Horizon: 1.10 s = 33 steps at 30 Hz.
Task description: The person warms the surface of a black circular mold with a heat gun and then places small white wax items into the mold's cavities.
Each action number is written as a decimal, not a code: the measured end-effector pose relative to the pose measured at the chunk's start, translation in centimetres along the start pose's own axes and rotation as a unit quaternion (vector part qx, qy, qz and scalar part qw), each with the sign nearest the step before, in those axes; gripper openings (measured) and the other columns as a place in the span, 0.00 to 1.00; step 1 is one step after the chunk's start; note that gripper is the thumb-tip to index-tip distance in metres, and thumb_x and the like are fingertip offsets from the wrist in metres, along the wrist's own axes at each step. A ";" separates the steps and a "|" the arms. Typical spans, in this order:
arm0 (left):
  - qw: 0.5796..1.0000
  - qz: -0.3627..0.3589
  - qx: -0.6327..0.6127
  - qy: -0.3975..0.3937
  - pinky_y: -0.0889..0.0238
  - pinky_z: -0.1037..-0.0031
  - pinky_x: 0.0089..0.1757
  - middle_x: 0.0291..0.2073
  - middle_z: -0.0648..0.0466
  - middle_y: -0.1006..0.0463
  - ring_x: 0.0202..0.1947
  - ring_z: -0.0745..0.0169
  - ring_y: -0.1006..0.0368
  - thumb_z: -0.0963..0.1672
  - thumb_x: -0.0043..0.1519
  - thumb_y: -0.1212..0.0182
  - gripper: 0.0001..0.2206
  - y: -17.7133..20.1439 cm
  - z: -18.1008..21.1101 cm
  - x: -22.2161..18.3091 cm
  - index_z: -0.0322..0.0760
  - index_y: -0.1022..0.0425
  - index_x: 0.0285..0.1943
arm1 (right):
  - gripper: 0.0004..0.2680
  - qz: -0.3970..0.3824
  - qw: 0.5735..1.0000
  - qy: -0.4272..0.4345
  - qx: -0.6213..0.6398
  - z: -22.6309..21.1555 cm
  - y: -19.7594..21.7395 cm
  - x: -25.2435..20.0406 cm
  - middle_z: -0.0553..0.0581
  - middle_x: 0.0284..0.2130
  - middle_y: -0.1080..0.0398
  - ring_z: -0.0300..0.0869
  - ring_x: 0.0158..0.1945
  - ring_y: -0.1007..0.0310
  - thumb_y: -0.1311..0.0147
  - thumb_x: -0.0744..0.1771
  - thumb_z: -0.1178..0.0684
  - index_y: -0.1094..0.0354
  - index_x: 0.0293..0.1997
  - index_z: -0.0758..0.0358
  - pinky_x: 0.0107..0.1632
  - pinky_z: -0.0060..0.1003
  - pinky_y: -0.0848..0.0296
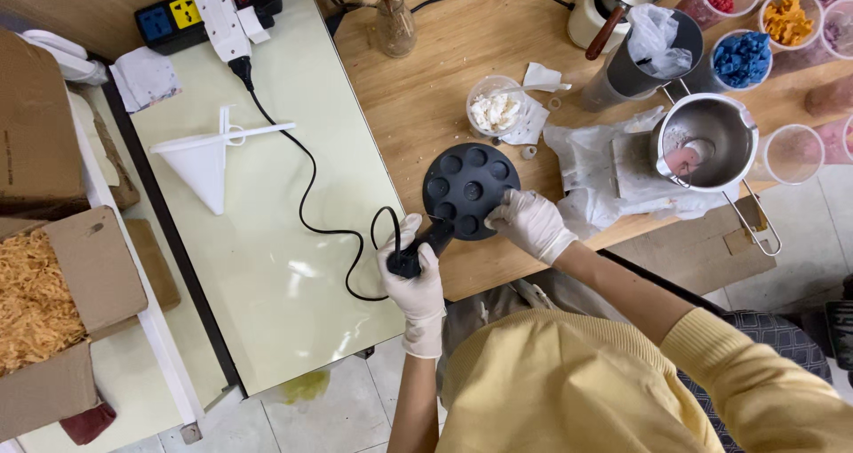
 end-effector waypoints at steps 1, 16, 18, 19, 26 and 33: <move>1.000 -0.002 0.000 0.001 0.36 0.57 0.64 0.55 0.33 0.23 0.60 0.42 0.25 0.38 0.66 0.41 0.11 -0.1 -0.2 0.0 0.27 0.38 0.52 | 0.04 0.028 0.999 -0.019 -0.005 0.1 -0.2 -0.4 0.51 0.26 0.33 0.49 0.28 0.31 0.37 0.61 0.47 0.22 0.27 0.50 0.35 0.46 0.29; 1.000 -0.013 -0.014 0.007 0.37 0.57 0.65 0.56 0.34 0.24 0.61 0.44 0.26 0.39 0.67 0.39 0.12 -0.4 -0.9 -0.2 0.27 0.39 0.53 | 0.02 -0.093 0.951 -0.087 -0.280 -0.5 -13.7 0.4 0.54 0.28 0.32 0.45 0.34 0.30 0.49 0.64 0.57 0.32 0.37 0.60 0.34 0.41 0.34; 1.000 -0.016 -0.005 -0.005 0.36 0.57 0.64 0.55 0.34 0.23 0.60 0.44 0.25 0.39 0.66 0.40 0.13 -0.5 -0.5 0.0 0.27 0.39 0.53 | 0.03 -0.098 0.958 -0.072 -0.259 -0.2 -12.7 0.8 0.55 0.27 0.32 0.46 0.34 0.30 0.50 0.66 0.55 0.32 0.37 0.61 0.34 0.42 0.34; 1.000 -0.016 -0.004 -0.006 0.36 0.57 0.64 0.55 0.34 0.23 0.60 0.44 0.25 0.39 0.66 0.40 0.13 -0.2 -0.4 0.1 0.27 0.39 0.53 | 0.05 -0.105 0.964 -0.056 -0.237 -0.6 -12.3 1.0 0.56 0.27 0.32 0.47 0.33 0.30 0.51 0.67 0.52 0.32 0.37 0.61 0.35 0.42 0.34; 1.000 -0.020 -0.006 -0.009 0.36 0.56 0.64 0.55 0.35 0.23 0.60 0.43 0.25 0.37 0.66 0.42 0.11 -0.1 -0.6 0.5 0.28 0.39 0.53 | 0.08 -0.033 0.988 -0.048 -0.143 -0.4 -7.7 0.0 0.61 0.29 0.32 0.52 0.32 0.30 0.46 0.67 0.49 0.29 0.38 0.65 0.36 0.45 0.32; 1.000 -0.008 -0.021 0.003 0.36 0.56 0.65 0.55 0.35 0.23 0.60 0.43 0.25 0.37 0.66 0.42 0.11 0.3 -0.7 0.3 0.28 0.38 0.53 | 0.07 -0.081 0.991 -0.110 0.000 1.8 -8.8 -0.5 0.63 0.34 0.28 0.57 0.38 0.26 0.39 0.63 0.44 0.20 0.31 0.53 0.40 0.52 0.28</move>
Point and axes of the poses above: each hand's wrist, its own x-axis towards the middle knuckle, its own y-axis out of the back of the hand, z = x × y, the point moved 10 cm from there along x, towards the middle knuckle
